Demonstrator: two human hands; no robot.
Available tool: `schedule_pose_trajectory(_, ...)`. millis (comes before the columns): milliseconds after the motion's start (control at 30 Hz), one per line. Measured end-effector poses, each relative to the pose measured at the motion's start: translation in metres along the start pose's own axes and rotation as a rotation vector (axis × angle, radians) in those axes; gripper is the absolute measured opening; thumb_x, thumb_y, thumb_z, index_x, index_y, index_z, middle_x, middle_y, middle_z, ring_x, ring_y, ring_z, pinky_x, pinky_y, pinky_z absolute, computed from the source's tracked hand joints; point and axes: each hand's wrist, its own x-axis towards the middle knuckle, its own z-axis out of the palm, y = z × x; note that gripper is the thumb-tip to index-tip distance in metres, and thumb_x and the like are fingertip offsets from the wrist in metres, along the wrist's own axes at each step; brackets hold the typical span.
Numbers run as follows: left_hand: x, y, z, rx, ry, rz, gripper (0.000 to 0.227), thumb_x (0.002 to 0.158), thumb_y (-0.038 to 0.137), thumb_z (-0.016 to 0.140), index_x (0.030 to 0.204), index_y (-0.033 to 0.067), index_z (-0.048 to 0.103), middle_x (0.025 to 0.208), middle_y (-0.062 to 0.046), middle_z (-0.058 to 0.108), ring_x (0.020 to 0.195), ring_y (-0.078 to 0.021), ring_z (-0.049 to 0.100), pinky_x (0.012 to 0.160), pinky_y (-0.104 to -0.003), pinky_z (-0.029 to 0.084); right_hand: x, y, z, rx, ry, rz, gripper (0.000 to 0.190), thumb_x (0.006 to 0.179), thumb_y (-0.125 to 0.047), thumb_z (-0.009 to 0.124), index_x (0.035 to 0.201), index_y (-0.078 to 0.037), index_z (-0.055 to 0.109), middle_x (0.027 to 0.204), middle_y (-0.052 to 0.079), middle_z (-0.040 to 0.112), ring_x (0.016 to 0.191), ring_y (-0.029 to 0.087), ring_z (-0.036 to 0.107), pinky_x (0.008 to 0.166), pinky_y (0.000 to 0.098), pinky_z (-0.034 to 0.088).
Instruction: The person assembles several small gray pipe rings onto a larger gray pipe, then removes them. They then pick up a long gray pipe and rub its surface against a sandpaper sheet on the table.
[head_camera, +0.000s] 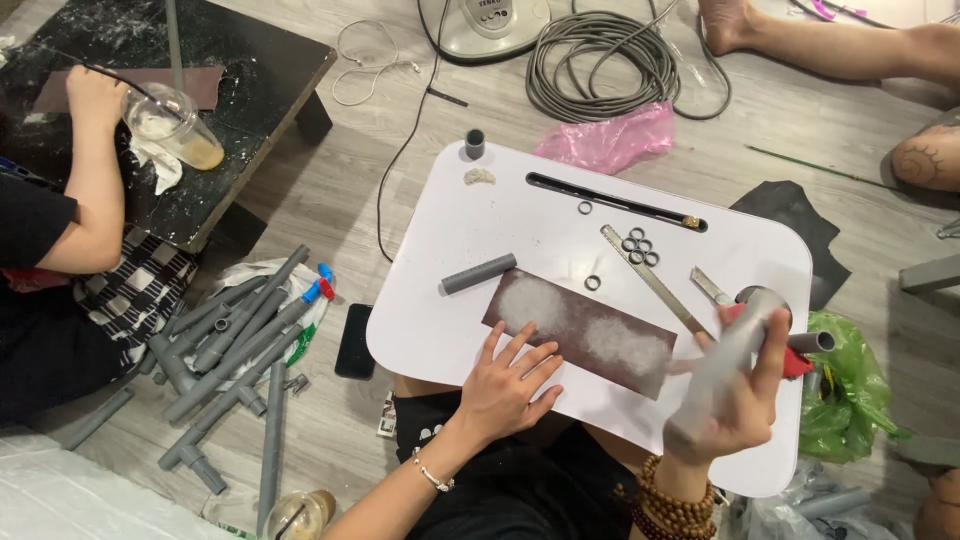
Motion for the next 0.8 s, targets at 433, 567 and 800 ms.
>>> schedule_pose_trajectory(433,-0.001,0.000,0.000,0.009,-0.005,0.003,0.034,0.103,0.040,0.066,0.120,0.0140,0.079,0.132,-0.002,0.074,0.141,-0.0341,0.057,0.122,-0.059,0.031,0.024,0.004,-0.004,-0.367,-0.114,-0.610,0.018,0.090,-0.005,0.058,0.087,0.003,0.074,0.103,0.026,0.074,0.102,0.044,0.067,0.118,0.0841,0.037)
schedule_pose_trajectory(567,0.000,0.000,-0.001,0.008,0.010,0.004,0.033,0.103,0.039,0.066,0.119,0.0132,0.080,0.130,-0.003,0.075,0.140,-0.0344,0.058,0.122,-0.060,0.032,0.024,0.006,-0.007,-0.233,0.107,-0.613,0.043,0.123,-0.031,0.035,0.135,0.008,0.050,0.117,0.039,0.064,0.089,0.050,0.070,0.108,0.0707,0.058)
schedule_pose_trajectory(800,0.000,0.000,0.000,0.015,0.025,0.007,0.031,0.103,0.039,0.066,0.117,0.0145,0.080,0.130,-0.002,0.075,0.139,-0.0334,0.058,0.122,-0.059,0.032,0.053,-0.019,-0.031,0.659,0.317,0.765,0.094,0.090,-0.043,0.068,0.176,-0.027,0.033,0.159,0.022,0.069,0.078,0.026,0.081,0.085,0.0398,0.073)
